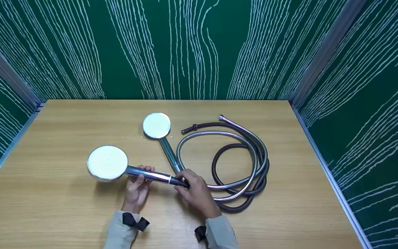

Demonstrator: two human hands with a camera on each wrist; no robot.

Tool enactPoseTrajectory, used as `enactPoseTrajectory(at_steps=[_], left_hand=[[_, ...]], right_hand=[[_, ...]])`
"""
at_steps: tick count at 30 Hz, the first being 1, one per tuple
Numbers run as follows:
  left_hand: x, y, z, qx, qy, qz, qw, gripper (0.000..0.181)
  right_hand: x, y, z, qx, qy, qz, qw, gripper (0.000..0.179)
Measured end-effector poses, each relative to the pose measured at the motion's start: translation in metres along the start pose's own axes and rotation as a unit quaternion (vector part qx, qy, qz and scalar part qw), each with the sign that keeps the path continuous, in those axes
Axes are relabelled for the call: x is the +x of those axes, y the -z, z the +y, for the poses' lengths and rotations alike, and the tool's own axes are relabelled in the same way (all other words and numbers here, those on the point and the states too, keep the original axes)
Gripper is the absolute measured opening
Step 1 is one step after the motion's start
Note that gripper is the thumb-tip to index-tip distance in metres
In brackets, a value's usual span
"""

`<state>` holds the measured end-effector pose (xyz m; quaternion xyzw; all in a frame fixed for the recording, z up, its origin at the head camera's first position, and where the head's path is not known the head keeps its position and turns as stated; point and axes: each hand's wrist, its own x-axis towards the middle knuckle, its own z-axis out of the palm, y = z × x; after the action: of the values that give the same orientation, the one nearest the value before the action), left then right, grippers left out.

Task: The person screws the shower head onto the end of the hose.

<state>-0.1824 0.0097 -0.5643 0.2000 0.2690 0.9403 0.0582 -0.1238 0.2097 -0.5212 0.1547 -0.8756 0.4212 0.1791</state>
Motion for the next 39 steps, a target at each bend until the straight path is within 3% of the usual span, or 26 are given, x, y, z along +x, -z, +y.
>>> enactPoseTrajectory(at_steps=[16, 24, 32, 39], left_hand=[[-0.0006, 0.0007, 0.0012, -0.003, 0.006, 0.005, 1.0000, 0.017], [-0.0008, -0.0004, 0.0000, -0.009, 0.006, 0.008, 0.9999, 0.018], [-0.0004, -0.0008, -0.0007, 0.005, -0.001, 0.001, 1.0000, 0.016], [-0.0006, 0.0004, -0.0005, -0.001, -0.003, -0.005, 1.0000, 0.017]], right_hand=[[-0.0011, 0.0016, 0.0015, 0.012, -0.011, -0.011, 0.9998, 0.023], [0.0009, 0.0007, -0.0007, 0.009, -0.039, -0.028, 0.9988, 0.035], [0.0007, -0.0022, 0.0031, 0.004, 0.017, 0.002, 0.9999, 0.034], [0.0004, -0.0006, 0.0024, 0.016, -0.005, -0.011, 0.9998, 0.030]])
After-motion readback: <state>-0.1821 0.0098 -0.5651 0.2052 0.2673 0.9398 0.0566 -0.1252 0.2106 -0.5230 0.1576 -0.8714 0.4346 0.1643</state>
